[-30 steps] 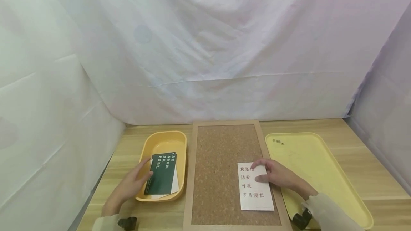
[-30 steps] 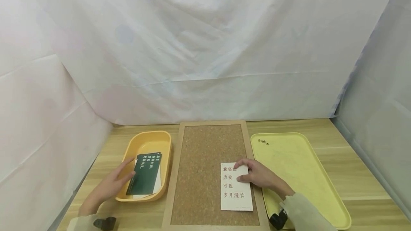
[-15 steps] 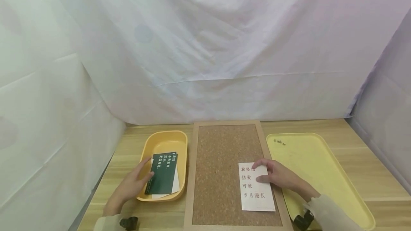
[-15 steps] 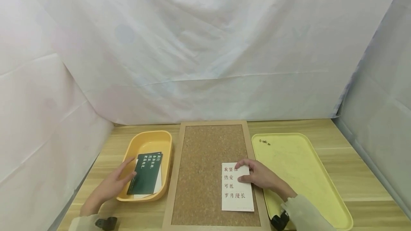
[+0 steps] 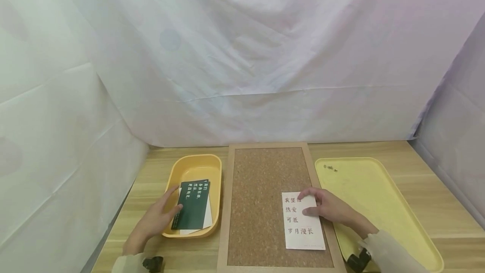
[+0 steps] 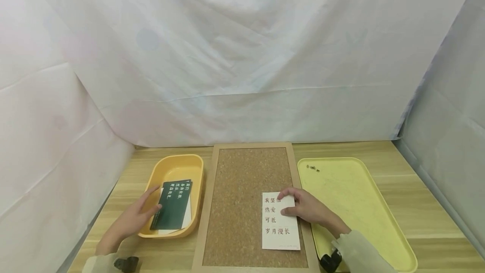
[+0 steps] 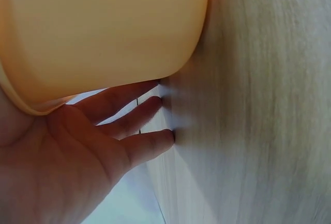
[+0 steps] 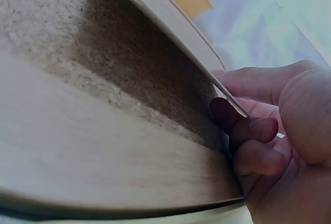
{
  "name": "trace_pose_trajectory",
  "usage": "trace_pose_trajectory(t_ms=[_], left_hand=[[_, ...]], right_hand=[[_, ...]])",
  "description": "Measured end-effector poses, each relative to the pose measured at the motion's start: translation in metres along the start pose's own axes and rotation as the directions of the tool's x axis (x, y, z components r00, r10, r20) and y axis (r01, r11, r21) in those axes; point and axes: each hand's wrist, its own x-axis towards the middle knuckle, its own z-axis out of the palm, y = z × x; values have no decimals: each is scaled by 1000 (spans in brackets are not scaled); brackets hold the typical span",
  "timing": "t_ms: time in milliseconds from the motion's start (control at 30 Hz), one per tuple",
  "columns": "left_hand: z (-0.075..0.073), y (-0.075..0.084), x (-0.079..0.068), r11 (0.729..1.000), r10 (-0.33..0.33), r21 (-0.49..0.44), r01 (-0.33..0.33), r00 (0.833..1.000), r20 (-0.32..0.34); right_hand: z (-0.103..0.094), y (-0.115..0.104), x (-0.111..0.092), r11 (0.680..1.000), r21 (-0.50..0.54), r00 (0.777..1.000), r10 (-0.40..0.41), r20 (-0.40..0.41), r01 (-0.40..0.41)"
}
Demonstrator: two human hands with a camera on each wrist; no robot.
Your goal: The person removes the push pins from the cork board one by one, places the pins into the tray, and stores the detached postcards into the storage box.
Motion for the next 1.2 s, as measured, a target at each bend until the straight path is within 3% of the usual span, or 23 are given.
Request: trace_pose_trajectory(t_ms=[567, 900, 1200], left_hand=[[0, -1, 1, 999, 38, 20, -37, 999, -18], [2, -4, 3, 1000, 24, 20, -23, 1000, -17], [2, -4, 1, 1000, 25, 16, -24, 999, -23]], right_hand=[[-3, -10, 4, 1000, 6, 1000, -18, 11, 18], [-5, -27, 13, 999, -2, 999, -32, 17, 32], [-2, -47, 23, 998, 61, 998, -38, 48, 36]])
